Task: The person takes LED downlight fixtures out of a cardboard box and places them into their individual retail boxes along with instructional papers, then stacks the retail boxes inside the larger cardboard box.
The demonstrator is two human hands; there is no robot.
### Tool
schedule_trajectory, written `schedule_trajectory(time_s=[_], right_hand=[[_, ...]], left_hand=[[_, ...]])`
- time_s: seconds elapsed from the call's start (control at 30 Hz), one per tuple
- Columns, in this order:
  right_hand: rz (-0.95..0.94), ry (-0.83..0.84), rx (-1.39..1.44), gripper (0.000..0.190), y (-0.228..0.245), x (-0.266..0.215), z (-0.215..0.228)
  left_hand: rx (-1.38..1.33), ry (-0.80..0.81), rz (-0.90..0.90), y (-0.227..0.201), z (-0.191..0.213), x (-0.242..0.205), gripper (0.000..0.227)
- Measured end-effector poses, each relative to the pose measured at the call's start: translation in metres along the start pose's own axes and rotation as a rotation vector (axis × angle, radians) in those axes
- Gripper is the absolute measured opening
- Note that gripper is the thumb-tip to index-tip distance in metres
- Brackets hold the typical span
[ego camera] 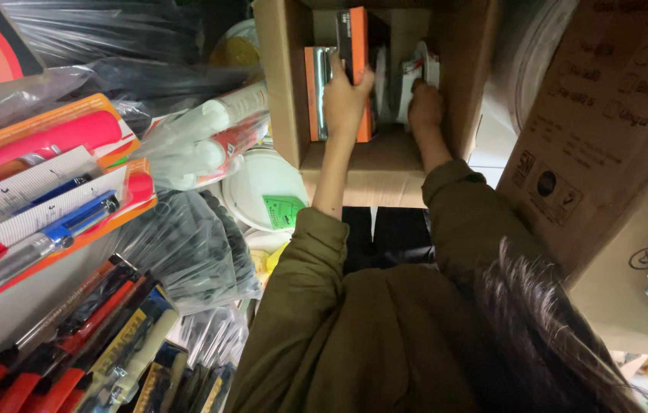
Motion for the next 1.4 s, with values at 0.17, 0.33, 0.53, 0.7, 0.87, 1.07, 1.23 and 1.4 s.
schedule_trajectory(time_s=[0.17,0.33,0.53,0.7,0.87,1.07,1.23,1.4], right_hand=[[-0.016,-0.016,0.020,0.019,-0.010,0.001,-0.001],[-0.012,-0.048,0.077,0.029,0.000,-0.005,0.010],[-0.130,0.051,0.106,0.045,-0.011,0.000,-0.004],[-0.106,-0.016,0.021,0.044,-0.009,0.007,-0.005],[-0.056,-0.051,0.016,0.050,-0.006,0.002,-0.001],[-0.094,-0.016,-0.032,0.021,0.006,-0.004,0.011],[-0.098,0.028,0.070,0.016,0.007,-0.007,0.012],[0.010,0.035,0.113,0.023,0.018,-0.018,0.033]], left_hand=[[0.042,0.004,-0.081,-0.008,-0.027,-0.005,0.082],[0.110,0.117,-0.064,0.009,-0.066,-0.020,0.088],[0.299,0.117,-0.062,-0.012,-0.074,-0.019,0.073],[0.568,0.051,-0.130,-0.046,-0.046,-0.013,0.074],[0.616,0.122,-0.154,-0.039,-0.061,-0.018,0.107],[0.752,0.330,-0.142,-0.024,-0.082,-0.019,0.100],[0.965,0.181,-0.408,-0.044,-0.068,-0.017,0.099],[1.023,0.359,-0.357,-0.012,-0.097,-0.011,0.092]])
Point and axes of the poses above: each hand's wrist, its own x-axis towards the middle knuckle, its own z-axis out of the back of the hand, y = z × x, the point moved 8 cm from there along x, towards the middle knuckle, and after that the axes turned 13 degrees about -z, right-handed, at the moved point
